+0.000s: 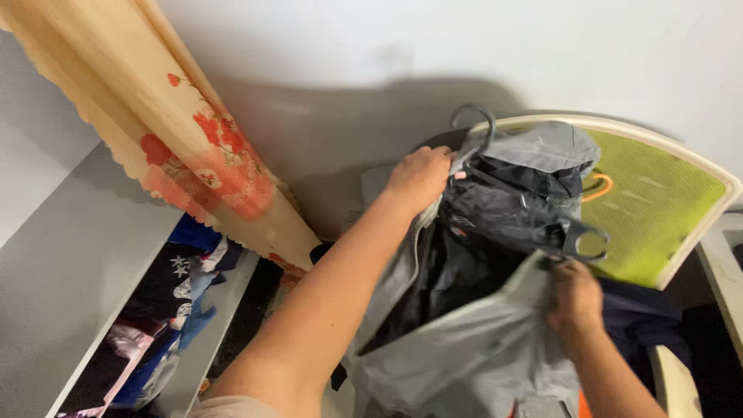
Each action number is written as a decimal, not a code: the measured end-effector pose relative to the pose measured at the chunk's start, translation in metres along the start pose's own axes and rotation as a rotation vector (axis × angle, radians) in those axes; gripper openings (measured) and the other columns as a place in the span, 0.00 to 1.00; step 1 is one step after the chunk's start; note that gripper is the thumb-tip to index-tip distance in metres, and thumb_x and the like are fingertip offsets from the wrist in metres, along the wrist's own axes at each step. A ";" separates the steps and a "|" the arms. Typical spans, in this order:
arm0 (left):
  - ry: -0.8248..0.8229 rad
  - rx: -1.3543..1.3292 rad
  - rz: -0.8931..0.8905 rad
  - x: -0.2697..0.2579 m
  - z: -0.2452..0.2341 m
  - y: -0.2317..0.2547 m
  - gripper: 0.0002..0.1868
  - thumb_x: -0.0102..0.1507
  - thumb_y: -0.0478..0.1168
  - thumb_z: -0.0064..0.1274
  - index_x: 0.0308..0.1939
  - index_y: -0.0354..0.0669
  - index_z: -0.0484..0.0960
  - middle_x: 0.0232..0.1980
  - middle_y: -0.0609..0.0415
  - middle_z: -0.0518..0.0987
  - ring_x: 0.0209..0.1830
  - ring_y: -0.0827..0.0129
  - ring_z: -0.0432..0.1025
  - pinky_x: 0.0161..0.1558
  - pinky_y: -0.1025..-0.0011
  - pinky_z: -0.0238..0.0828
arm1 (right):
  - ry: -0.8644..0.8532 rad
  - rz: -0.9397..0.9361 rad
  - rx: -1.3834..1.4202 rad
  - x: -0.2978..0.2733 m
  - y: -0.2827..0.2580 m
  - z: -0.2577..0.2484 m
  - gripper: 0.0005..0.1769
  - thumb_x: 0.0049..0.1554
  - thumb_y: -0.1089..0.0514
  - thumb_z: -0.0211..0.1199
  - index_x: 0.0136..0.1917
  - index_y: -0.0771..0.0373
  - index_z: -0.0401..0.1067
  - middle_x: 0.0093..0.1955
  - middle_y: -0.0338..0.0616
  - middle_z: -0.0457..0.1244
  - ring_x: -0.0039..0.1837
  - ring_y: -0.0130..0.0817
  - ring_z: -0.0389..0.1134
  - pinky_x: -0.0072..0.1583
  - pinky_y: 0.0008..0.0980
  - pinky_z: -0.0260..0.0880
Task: The person places a dark puffer jacket on a pink hanger, zips it, and hangs it on a closet rod. Then the person places a gray Vans jacket on a black hanger, zips it, and hangs it on the same rod next to the first jacket.
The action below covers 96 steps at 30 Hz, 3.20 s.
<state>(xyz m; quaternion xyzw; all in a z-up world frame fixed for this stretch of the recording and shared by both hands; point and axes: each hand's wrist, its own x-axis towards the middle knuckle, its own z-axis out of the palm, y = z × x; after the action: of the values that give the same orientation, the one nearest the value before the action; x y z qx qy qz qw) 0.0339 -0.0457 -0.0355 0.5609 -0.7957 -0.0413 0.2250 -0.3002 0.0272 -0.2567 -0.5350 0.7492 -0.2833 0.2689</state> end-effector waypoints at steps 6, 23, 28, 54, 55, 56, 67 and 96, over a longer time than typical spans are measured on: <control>-0.097 0.030 -0.053 -0.013 0.017 -0.008 0.11 0.69 0.47 0.50 0.46 0.46 0.83 0.46 0.43 0.82 0.48 0.44 0.78 0.50 0.50 0.76 | 0.379 -0.069 0.239 0.001 -0.037 -0.052 0.19 0.75 0.56 0.57 0.45 0.72 0.69 0.45 0.58 0.65 0.47 0.48 0.63 0.53 0.47 0.64; -0.032 0.027 -0.216 -0.030 0.067 0.007 0.18 0.64 0.39 0.48 0.55 0.59 0.83 0.62 0.55 0.76 0.64 0.50 0.65 0.70 0.54 0.59 | -0.109 -0.834 -0.330 -0.048 -0.269 -0.061 0.23 0.57 0.39 0.65 0.50 0.61 0.74 0.54 0.45 0.65 0.62 0.49 0.61 0.65 0.49 0.60; -0.039 0.044 -0.349 -0.034 0.082 0.009 0.22 0.61 0.38 0.50 0.56 0.66 0.83 0.62 0.54 0.73 0.68 0.49 0.58 0.77 0.42 0.34 | -0.075 -0.835 -0.639 -0.049 -0.248 -0.040 0.40 0.38 0.35 0.72 0.56 0.60 0.67 0.57 0.45 0.60 0.65 0.46 0.59 0.68 0.51 0.57; 0.039 -0.047 -0.560 -0.202 0.059 0.025 0.40 0.53 0.49 0.71 0.66 0.54 0.68 0.69 0.53 0.63 0.72 0.52 0.54 0.71 0.53 0.53 | -0.333 -0.415 -0.541 -0.020 -0.154 0.031 0.49 0.52 0.61 0.61 0.80 0.61 0.41 0.85 0.58 0.38 0.64 0.68 0.66 0.60 0.55 0.71; 0.061 -0.024 -0.599 -0.210 0.061 0.027 0.38 0.54 0.48 0.70 0.64 0.52 0.69 0.68 0.53 0.63 0.72 0.52 0.55 0.70 0.53 0.54 | -0.342 -0.396 -0.513 -0.017 -0.148 0.035 0.49 0.52 0.61 0.63 0.80 0.58 0.41 0.83 0.61 0.39 0.64 0.68 0.65 0.61 0.55 0.70; 0.017 -0.023 -0.639 -0.216 0.063 0.029 0.35 0.55 0.50 0.70 0.62 0.52 0.70 0.66 0.53 0.64 0.71 0.53 0.56 0.71 0.53 0.55 | -0.351 -0.378 -0.486 -0.013 -0.142 0.038 0.49 0.52 0.60 0.64 0.80 0.56 0.42 0.81 0.64 0.41 0.65 0.69 0.64 0.63 0.55 0.69; -0.049 -0.055 -0.520 -0.200 0.056 0.043 0.52 0.55 0.47 0.69 0.78 0.57 0.55 0.71 0.45 0.65 0.67 0.49 0.61 0.63 0.53 0.62 | 0.067 -0.523 -0.143 -0.017 -0.140 -0.010 0.20 0.61 0.54 0.59 0.66 0.57 0.69 0.61 0.60 0.66 0.62 0.64 0.65 0.60 0.56 0.66; 0.618 -0.702 0.184 0.026 -0.177 0.202 0.48 0.59 0.73 0.52 0.79 0.65 0.58 0.66 0.42 0.70 0.64 0.49 0.70 0.58 0.50 0.73 | 0.885 -0.840 -0.308 -0.064 -0.189 -0.419 0.05 0.63 0.71 0.59 0.53 0.68 0.68 0.49 0.48 0.63 0.52 0.40 0.65 0.58 0.35 0.66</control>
<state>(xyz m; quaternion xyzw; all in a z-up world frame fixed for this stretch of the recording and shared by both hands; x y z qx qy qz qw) -0.0785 0.0382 0.1954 0.3643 -0.6756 -0.1189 0.6299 -0.4557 0.0947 0.1756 -0.6484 0.5476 -0.4481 -0.2809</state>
